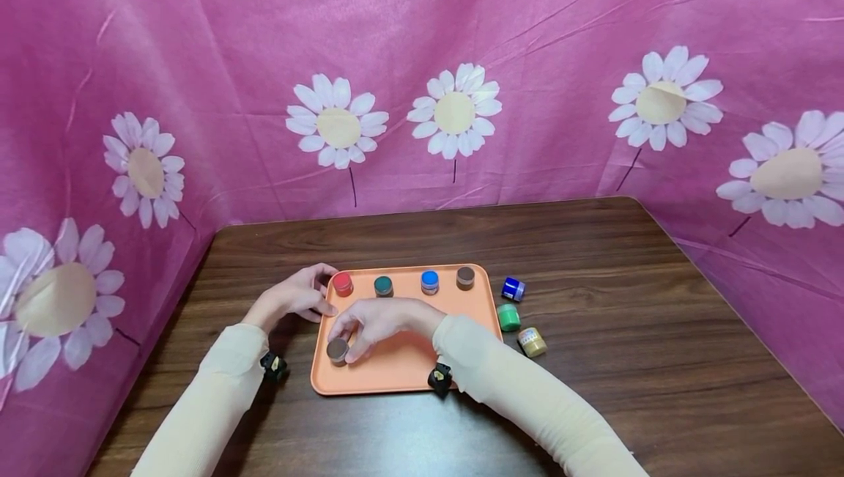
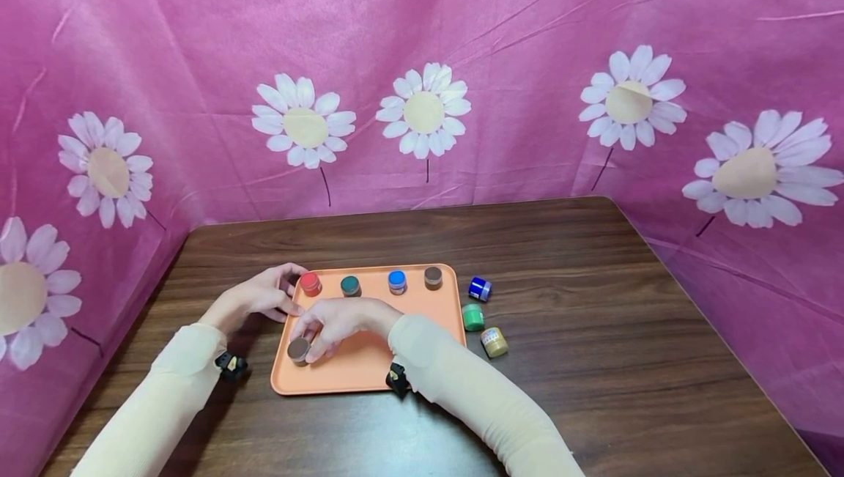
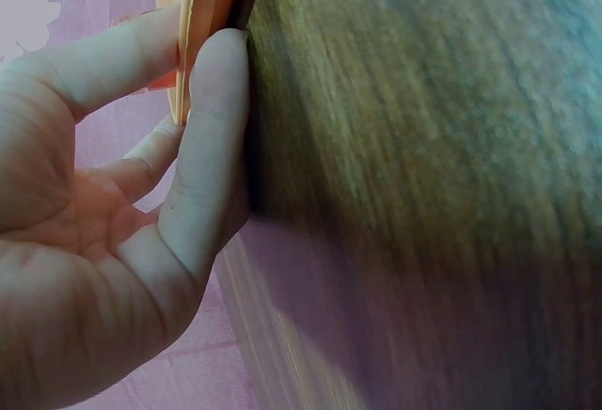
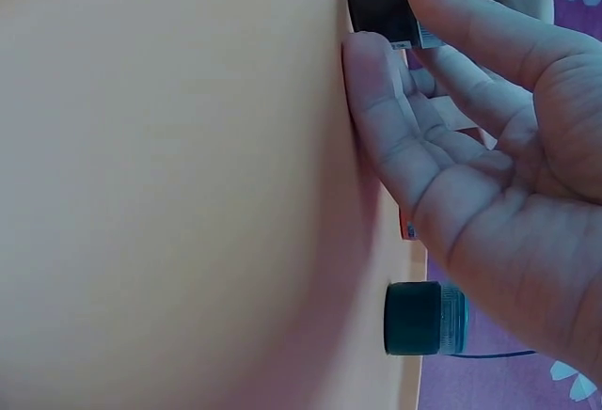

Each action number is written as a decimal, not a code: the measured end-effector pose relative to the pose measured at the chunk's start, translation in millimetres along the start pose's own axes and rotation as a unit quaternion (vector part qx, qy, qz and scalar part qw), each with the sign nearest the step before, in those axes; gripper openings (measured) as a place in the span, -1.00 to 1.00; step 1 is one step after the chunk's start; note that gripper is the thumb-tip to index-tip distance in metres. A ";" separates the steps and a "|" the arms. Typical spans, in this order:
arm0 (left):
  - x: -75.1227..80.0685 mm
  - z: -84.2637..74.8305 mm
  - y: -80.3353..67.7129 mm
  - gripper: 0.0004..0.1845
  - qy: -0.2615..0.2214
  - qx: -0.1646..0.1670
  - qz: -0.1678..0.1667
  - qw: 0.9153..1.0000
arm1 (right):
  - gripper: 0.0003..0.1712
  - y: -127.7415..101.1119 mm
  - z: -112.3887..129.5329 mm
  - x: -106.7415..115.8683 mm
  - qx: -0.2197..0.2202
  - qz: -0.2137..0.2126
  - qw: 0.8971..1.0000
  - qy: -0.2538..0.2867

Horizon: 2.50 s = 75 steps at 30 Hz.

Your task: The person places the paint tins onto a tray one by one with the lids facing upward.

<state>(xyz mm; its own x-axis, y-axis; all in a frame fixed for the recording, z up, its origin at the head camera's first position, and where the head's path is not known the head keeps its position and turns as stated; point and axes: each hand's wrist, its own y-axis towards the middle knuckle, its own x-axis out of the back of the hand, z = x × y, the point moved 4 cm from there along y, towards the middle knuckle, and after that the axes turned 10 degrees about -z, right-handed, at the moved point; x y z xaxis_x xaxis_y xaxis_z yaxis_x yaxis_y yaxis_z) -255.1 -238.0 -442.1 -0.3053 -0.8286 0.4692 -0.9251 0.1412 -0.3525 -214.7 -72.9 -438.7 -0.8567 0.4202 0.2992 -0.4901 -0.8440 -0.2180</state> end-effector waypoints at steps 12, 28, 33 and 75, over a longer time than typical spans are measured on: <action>-0.8 -0.2 -0.2 -0.18 0.010 0.004 -0.004 1.000 | -0.49 -6.3 5.1 4.2 0.020 0.009 0.997 -0.067; -0.1 -0.8 0.0 -0.18 -0.003 0.003 -0.001 1.000 | -0.37 -81.5 24.1 83.7 0.057 -0.026 0.993 -0.097; 0.2 -1.1 -1.4 -0.18 -0.007 0.004 0.004 1.000 | -0.37 -117.9 18.8 116.7 0.047 -0.069 0.992 -0.093; 2.0 3.1 -1.6 -0.17 -0.015 -0.002 -0.003 1.000 | -0.17 -228.7 -126.3 170.0 -0.078 -0.221 0.967 -0.103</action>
<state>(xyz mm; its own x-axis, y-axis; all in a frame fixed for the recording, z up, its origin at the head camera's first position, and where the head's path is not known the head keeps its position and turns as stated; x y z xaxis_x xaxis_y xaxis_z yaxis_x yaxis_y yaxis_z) -253.5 -241.6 -443.1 -0.2936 -0.8455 0.4460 -0.9276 0.1393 -0.3465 -268.6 233.7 -455.3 -0.5159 0.6390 0.5706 -0.8328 -0.5301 -0.1593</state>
